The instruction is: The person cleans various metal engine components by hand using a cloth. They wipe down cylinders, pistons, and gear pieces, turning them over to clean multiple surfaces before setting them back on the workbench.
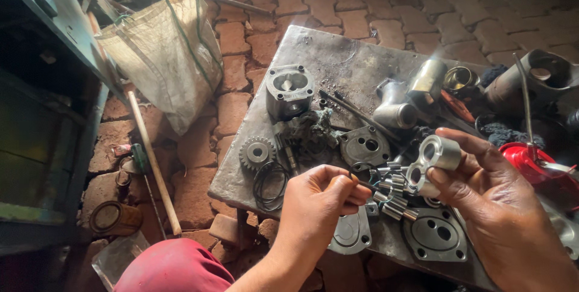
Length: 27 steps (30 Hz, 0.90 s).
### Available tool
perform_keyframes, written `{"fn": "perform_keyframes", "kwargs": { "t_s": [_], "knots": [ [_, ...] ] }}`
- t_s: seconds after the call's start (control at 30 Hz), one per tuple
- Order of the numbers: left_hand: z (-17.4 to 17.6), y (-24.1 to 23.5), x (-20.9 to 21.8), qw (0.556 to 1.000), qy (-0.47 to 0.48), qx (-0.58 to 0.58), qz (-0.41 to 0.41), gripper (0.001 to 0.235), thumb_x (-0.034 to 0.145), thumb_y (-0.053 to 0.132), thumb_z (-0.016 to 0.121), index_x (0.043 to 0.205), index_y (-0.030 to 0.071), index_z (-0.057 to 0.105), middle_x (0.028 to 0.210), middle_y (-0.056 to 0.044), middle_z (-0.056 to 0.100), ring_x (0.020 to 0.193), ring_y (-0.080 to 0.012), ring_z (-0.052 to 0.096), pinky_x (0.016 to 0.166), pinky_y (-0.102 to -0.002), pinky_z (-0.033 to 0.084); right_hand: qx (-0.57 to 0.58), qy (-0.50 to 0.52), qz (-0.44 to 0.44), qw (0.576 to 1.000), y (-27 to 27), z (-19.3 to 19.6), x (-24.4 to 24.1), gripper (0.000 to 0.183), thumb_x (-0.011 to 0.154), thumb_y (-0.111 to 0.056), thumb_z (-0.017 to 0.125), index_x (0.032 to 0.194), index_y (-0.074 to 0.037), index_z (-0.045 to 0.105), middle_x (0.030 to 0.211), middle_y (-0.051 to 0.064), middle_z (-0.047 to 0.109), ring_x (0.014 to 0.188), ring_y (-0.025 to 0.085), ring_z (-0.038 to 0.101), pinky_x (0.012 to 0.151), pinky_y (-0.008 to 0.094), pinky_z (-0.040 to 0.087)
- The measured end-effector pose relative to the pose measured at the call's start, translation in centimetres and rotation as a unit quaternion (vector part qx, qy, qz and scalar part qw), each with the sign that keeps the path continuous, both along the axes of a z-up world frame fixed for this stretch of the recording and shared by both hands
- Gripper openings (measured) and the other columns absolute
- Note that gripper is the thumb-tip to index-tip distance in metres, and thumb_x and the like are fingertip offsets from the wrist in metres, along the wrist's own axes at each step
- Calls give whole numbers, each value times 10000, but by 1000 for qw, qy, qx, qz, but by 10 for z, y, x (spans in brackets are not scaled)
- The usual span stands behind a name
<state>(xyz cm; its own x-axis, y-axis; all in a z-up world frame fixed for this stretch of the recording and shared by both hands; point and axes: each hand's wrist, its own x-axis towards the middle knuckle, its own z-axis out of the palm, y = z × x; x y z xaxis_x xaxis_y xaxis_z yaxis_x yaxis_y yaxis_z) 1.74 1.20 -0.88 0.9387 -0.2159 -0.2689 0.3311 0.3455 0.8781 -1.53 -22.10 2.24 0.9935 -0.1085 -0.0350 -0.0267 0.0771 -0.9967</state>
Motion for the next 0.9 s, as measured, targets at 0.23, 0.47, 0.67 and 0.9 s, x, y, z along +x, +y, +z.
{"fn": "perform_keyframes", "kwargs": {
  "t_s": [0.23, 0.47, 0.67, 0.9],
  "knots": [
    [-3, 6, 0, 1000, 25, -10, 1, 181, 938, 119, 617, 933, -46, 691, 816, -153, 786, 696, -169, 742, 652, -279, 606, 25, 71, -41, 996, 12, 6, 0, 516, 963, -3, 629, 1466, -34, 521, 1180, 166, 622, 956, 259, 663, 890, 402, 569],
    [1, 8, 2, 998, 37, 36, 32, 159, 923, 114, 631, 904, -34, 686, 788, -151, 779, 666, -176, 736, 623, -288, 603, -108, -73, -82, 988, 33, 10, -2, 474, 905, 78, 615, 1322, -27, 416, 1147, 135, 590, 1047, 156, 652, 931, 311, 551],
    [0, 12, 4, 997, 48, 46, 40, 166, 915, 113, 630, 889, -37, 696, 777, -145, 778, 655, -170, 732, 625, -283, 609, -231, -156, -133, 951, 29, 18, -8, 522, 914, 71, 659, 1308, -8, 326, 1185, 141, 556, 1052, 156, 632, 927, 317, 564],
    [6, 19, 1, 942, -49, 331, -36, 232, 848, 182, 642, 827, -10, 771, 650, -75, 769, 587, -126, 723, 577, -275, 573, -201, -126, -122, 964, 19, 28, -7, 493, 916, 51, 661, 1313, -16, 377, 1157, 138, 582, 1062, 161, 644, 951, 315, 566]
  ]
}}
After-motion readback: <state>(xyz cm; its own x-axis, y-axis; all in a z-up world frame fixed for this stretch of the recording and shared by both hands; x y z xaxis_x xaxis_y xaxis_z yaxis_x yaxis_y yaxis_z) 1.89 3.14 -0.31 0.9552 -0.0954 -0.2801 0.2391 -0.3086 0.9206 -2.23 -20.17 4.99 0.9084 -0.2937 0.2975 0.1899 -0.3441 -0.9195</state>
